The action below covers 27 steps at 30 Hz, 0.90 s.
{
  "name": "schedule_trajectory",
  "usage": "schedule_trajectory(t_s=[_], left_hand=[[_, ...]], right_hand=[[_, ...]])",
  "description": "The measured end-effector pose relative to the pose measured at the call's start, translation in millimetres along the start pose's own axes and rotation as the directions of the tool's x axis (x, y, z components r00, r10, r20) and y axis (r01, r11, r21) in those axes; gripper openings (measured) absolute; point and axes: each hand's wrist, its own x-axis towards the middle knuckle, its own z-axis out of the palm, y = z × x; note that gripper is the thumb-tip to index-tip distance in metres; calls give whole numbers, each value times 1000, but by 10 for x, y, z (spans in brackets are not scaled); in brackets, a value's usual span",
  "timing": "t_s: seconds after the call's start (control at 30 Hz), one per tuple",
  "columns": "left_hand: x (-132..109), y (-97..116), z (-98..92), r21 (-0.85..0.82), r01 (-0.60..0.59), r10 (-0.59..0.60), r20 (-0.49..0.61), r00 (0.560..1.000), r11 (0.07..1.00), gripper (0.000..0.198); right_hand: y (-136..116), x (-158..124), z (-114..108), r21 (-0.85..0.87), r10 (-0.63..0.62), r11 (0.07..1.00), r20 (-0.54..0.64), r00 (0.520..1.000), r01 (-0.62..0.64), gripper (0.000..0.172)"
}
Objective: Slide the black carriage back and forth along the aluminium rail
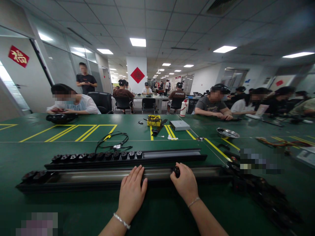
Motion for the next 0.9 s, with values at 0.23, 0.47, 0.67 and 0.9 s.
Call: schedule_trajectory(t_s=[0.23,0.47,0.67,0.9], left_hand=[[0,7,-10,10,-11,11,-13,1000,1000,42],[-2,7,-1,11,-10,10,-21,1000,1000,42],[-6,12,-19,7,-7,7,-7,1000,1000,42],[-6,2,1,0,-6,6,-19,1000,1000,41]], right_hand=[[4,1,5,9,13,1000,6,1000,-13,35],[19,-1,29,13,0,1000,-12,1000,0,35],[8,-3,12,3,-2,1000,-11,1000,2,35],[44,-8,19,3,-28,1000,-35,999,28,31]])
